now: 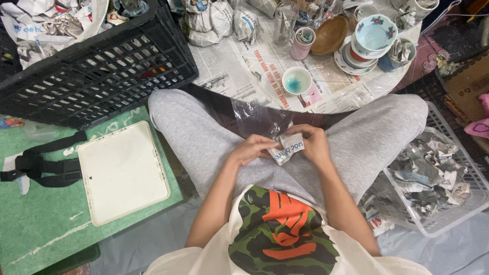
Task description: The person sits on the floor and wraps small ceramic cups and bowls with newspaper and plastic wrap. They fold the newspaper around each item, then enclose it in plastic, and place the wrapped items on a nearby table.
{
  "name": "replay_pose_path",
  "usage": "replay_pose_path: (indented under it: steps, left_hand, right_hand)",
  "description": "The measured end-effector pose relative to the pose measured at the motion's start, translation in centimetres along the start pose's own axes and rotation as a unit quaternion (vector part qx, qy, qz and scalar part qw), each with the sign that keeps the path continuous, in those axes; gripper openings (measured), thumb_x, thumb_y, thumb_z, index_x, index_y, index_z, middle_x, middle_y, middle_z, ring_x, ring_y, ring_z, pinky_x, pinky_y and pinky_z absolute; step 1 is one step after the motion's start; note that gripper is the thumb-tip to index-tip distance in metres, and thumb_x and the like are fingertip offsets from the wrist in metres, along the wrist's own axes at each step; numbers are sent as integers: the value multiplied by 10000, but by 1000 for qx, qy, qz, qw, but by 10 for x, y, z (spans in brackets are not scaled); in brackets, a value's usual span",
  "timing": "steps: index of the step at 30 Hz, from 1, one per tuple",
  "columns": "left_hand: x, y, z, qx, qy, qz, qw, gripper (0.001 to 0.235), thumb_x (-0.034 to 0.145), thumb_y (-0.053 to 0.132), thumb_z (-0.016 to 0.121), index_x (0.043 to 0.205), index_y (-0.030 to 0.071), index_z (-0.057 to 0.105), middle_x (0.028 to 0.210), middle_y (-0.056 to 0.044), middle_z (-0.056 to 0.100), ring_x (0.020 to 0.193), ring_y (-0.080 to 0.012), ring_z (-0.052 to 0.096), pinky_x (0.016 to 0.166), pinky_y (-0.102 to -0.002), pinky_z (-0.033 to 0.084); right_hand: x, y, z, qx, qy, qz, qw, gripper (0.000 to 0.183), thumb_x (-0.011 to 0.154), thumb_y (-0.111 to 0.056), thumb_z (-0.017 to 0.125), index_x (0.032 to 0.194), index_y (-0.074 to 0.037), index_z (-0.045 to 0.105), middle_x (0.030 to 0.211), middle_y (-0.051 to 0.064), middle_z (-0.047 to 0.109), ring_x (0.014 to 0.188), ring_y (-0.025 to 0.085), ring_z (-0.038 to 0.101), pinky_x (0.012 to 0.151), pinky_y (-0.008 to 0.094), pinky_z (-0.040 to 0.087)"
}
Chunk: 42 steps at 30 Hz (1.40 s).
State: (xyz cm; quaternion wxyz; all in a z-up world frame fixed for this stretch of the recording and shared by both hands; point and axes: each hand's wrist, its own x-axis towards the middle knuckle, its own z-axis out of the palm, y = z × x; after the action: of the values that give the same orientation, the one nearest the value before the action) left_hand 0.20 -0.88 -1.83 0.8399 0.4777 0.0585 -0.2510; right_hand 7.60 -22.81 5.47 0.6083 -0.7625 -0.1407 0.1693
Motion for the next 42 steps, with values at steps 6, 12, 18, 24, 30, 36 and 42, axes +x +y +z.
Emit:
replay_pose_path:
  steps: [6, 12, 18, 24, 30, 36, 42]
  left_hand:
    - [10, -14, -2, -52, 59, -13, 997, 482, 1005, 414, 580, 1135, -40, 674, 1058, -124, 740, 951, -190, 754, 823, -346, 666]
    - [2, -6, -5, -67, 103, 19, 992, 394, 1062, 342, 635, 1185, -27, 701, 1021, -68, 689, 890, -151, 665, 749, -311, 564]
    - [3, -5, -4, -114, 44, 72, 990, 287, 1009, 187, 625, 1217, -2, 677, 1137, -89, 732, 1031, -156, 719, 910, -308, 607]
    - [1, -7, -2, -80, 87, 117, 986, 260, 987, 53, 682, 1225, -52, 685, 1086, -106, 748, 956, -171, 722, 866, -319, 600]
    - [0, -1, 1, -146, 148, 109, 972, 233, 946, 90, 734, 1162, 63, 650, 1036, -83, 722, 926, -168, 709, 792, -314, 593]
    - [10, -10, -2, -203, 177, 47, 962, 216, 1004, 170, 675, 1187, 61, 637, 1121, -102, 675, 975, -190, 695, 788, -331, 613]
    - [21, -31, -19, -160, 171, -11, 972, 239, 1014, 170, 594, 1194, 22, 648, 1093, -111, 695, 964, -194, 710, 804, -333, 617]
  right_hand:
    - [-12, -42, 22, -150, -23, 70, 986, 332, 844, -168, 782, 1166, -108, 733, 1117, 78, 762, 1000, 222, 744, 862, 328, 592]
    - [-13, -31, 31, -218, -99, -248, 939, 235, 971, -200, 711, 1138, -48, 777, 1183, 138, 777, 1180, 284, 695, 1014, 420, 520]
    - [-9, -15, 23, -18, -56, -19, 998, 247, 953, -137, 708, 1178, -47, 758, 1169, 117, 768, 1078, 196, 704, 916, 332, 568]
    - [0, -13, 13, 93, -94, 36, 991, 429, 817, -23, 784, 1228, -16, 660, 1197, 60, 696, 1080, 123, 675, 892, 277, 568]
    - [3, -7, 13, 162, -105, 128, 973, 459, 809, 43, 801, 1254, 40, 688, 1165, 154, 712, 1023, 181, 691, 879, 308, 554]
    - [-6, -22, 23, 134, -185, 55, 972, 579, 788, 40, 779, 1338, -38, 617, 1165, 21, 684, 1069, 122, 678, 930, 278, 573]
    - [-13, -40, 24, -136, -170, 16, 976, 546, 778, -82, 832, 1307, -96, 698, 1048, 97, 723, 936, 222, 695, 846, 335, 580]
